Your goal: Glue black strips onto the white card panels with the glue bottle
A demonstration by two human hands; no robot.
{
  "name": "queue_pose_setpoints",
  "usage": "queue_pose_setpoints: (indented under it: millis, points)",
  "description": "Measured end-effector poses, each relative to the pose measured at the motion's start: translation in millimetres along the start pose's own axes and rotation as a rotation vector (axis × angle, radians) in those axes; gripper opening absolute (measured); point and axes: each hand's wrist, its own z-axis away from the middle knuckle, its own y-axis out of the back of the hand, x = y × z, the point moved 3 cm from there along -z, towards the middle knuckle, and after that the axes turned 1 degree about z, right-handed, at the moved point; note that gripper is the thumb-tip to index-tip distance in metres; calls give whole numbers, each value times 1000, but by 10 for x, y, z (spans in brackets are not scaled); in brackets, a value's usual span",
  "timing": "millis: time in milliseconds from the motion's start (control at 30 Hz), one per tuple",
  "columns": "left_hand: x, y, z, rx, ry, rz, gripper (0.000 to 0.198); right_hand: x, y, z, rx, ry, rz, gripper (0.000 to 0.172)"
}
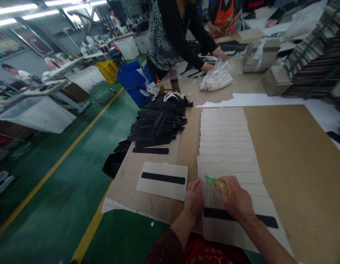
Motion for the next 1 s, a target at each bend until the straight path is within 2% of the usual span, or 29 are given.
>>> queue_pose_setpoints:
  millis: [167, 400, 567, 767, 1000]
  points:
    - [19, 2, 5, -16, -6, -8, 42, -27, -3, 16, -38, 41, 8, 17]
    - [13, -6, -13, -28, -21, -37, 46, 334, 84, 97, 7, -69, 78, 25]
    - [19, 2, -27, -29, -37, -59, 46, 253, 50, 70, -8, -11, 86, 23]
    - [28, 10, -35, -28, -57, -66, 43, 341, 183, 105, 26, -94, 154, 20]
    - [40, 24, -50, -26, -58, -75, 45, 94, 68, 71, 1, 0, 57, 14]
